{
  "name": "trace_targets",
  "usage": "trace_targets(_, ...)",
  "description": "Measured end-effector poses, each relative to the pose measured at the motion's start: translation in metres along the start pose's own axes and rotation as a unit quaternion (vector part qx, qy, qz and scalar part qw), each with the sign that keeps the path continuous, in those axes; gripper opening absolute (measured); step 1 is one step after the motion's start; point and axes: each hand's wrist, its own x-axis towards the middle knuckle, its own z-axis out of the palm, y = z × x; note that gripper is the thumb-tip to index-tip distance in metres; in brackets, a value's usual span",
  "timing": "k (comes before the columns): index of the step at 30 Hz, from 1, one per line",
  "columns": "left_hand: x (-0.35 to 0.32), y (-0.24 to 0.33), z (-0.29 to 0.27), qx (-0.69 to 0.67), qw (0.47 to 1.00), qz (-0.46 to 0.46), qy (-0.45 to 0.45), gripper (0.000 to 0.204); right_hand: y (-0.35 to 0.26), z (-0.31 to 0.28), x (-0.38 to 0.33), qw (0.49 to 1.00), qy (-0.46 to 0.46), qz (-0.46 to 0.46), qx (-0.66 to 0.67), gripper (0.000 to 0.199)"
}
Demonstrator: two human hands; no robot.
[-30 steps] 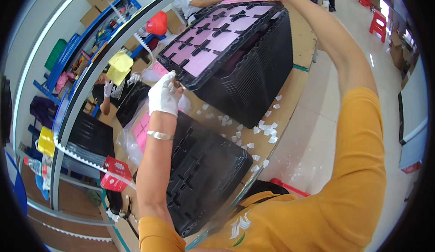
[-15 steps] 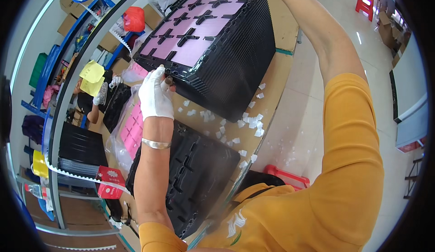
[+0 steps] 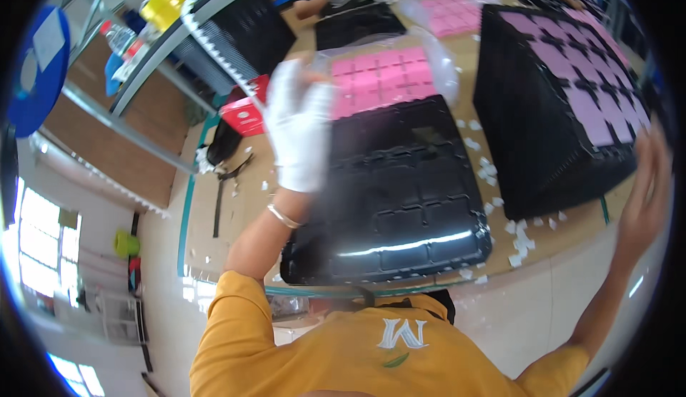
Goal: The person assembles black plastic trays by inserting small white plastic clips into the tray's grid structure. They then place pink plastic inserts into the trays and stack the completed units. The process is repeated for multiple trays.
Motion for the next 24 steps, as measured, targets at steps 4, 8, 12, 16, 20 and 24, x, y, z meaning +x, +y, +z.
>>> trace_targets(4,0.077,-0.08,-0.127,0.218,0.948,0.088,0.216,0.055,-0.099,0.019,-0.048,0.976,-0.039,-0.168,0.133,0.026)
trace_targets(8,0.099,-0.147,-0.178,0.055,0.986,-0.142,-0.073,0.055,-0.166,0.1,-0.014,0.952,-0.078,-0.151,0.256,0.026)
trace_targets(12,0.09,-0.206,-0.176,-0.065,0.982,-0.178,-0.003,0.042,-0.229,0.17,0.011,0.897,-0.15,-0.054,0.411,0.021)
trace_targets(16,0.059,-0.172,-0.159,-0.125,0.969,-0.211,0.037,0.037,-0.277,0.241,0.03,0.793,-0.318,0.107,0.507,0.022)
trace_targets(20,0.028,-0.139,-0.165,-0.134,0.967,-0.21,0.055,0.033,-0.333,0.305,0.026,0.711,-0.42,0.199,0.527,0.027)
trace_targets(24,0.02,-0.126,-0.169,-0.108,0.977,-0.168,0.074,0.037,-0.377,0.317,0.02,0.69,-0.445,0.204,0.533,0.029)
